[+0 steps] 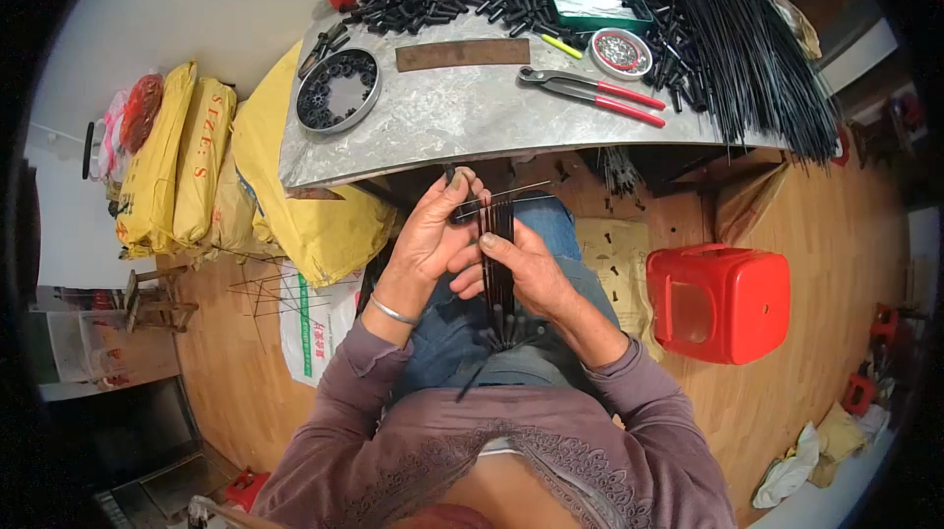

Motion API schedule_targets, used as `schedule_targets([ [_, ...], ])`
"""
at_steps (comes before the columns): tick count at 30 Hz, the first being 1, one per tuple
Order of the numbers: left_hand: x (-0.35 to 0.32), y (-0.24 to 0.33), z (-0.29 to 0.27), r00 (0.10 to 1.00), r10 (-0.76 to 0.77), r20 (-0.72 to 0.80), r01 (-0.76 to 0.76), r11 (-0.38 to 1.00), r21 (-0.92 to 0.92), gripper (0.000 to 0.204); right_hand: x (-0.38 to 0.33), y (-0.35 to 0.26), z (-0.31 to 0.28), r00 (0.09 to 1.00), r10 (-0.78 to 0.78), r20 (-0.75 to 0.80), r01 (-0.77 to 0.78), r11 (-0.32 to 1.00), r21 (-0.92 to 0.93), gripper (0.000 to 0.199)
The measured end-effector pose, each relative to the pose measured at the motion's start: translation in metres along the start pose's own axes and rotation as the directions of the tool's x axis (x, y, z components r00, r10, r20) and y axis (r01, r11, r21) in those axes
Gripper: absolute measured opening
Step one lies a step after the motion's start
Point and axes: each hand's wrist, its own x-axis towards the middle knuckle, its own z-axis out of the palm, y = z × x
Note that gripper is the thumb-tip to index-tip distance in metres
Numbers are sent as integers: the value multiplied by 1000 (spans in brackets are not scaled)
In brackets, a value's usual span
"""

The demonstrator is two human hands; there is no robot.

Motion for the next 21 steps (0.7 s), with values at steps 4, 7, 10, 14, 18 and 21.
schedule_targets([
  [4, 1, 4, -1, 1000, -3, 25, 3, 1000, -20, 19, 2, -2, 2, 999, 22, 24, -21, 999, -37, 36],
  [7, 4, 7, -4, 999, -13, 40, 12, 1000, 12, 21, 4, 1, -1, 1000, 24, 18, -23, 999, -40, 36],
  [10, 3, 10, -7, 1000, -1, 21, 0, 998, 68, 18, 8, 2, 1, 999, 37, -22, -38, 998, -49, 36],
  [14, 0, 14, -5, 1000, 7, -4, -6, 995, 103, 20, 9, 4, 1, 998, 16, -57, -19, 998, -66, 35],
  [18, -1, 15, -5, 999, 21, -31, -17, 990, 143, 20, 10, 4, 3, 996, 2, -86, -8, 997, -77, 33],
  [21, -3, 15, -3, 998, 44, -51, -34, 984, 176, 21, 10, 4, 3, 995, -4, -98, -6, 995, -95, 33],
])
